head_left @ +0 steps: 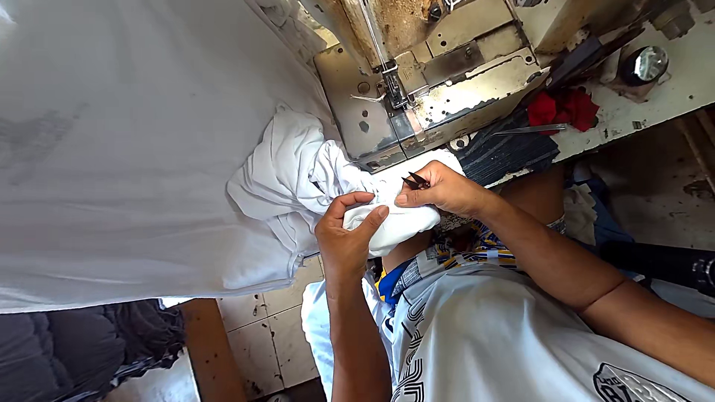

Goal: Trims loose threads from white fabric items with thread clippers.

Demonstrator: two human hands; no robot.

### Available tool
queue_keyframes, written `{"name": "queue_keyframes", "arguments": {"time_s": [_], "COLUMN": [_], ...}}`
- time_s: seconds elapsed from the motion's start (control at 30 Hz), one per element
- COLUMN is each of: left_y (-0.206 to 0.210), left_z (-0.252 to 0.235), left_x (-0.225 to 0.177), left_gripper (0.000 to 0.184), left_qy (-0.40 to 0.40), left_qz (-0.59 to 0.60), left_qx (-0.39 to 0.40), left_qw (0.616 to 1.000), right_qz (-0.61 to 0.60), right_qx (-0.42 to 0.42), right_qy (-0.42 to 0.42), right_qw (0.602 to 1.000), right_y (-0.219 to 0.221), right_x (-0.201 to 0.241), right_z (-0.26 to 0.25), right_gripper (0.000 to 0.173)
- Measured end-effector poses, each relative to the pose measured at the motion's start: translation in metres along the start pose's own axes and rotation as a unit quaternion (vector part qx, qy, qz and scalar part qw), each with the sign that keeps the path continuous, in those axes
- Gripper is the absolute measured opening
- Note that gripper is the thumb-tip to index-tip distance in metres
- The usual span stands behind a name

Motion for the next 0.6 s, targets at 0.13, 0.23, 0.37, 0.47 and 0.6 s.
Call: {"name": "queue_keyframes", "arguments": {"time_s": [0.13,0.23,0.37,0.47,0.6], "left_y": [0.001,0.000,-0.014,-0.042,-0.111], "left_z": [-0.001,-0.002,-0.002,0.007,0.037], "left_x": [0.000,0.001,0.000,-0.017,-0.059], "left_gripper": [0.035,0.026,0.021,0.021,0.023], "left_qy": [-0.001,0.009,0.035,0.037,0.089], "left_qz": [-0.005,-0.005,-0.019,-0.096,-0.261], "left_qx": [-0.004,0.003,0.030,0.040,0.051], "left_qw": [1.000,1.000,0.999,0.994,0.960], "right_qz": [-0.005,-0.001,0.018,0.030,0.033], "right_qx": [0.004,0.006,0.037,0.107,0.221], "right_qy": [-0.005,-0.011,-0.043,-0.060,-0.034], "right_qw": [1.000,1.000,0.998,0.992,0.974], "right_y": [-0.001,-0.002,-0.004,0.006,0.055], "right_x": [0.000,0.001,0.001,-0.002,-0.006], "right_z": [0.000,0.001,0.002,0.005,0.008], "right_gripper": [0.027,0.027,0.027,0.008,0.013]}}
Point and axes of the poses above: each hand's wrist, its own z-axis away from the middle knuckle, its own y-axis out of the palm, x = y × z, the point moved 2 cm from there along -z, towards the middle knuckle, and after that the axes turned 4 degrees about -z, right-handed, at the moved point
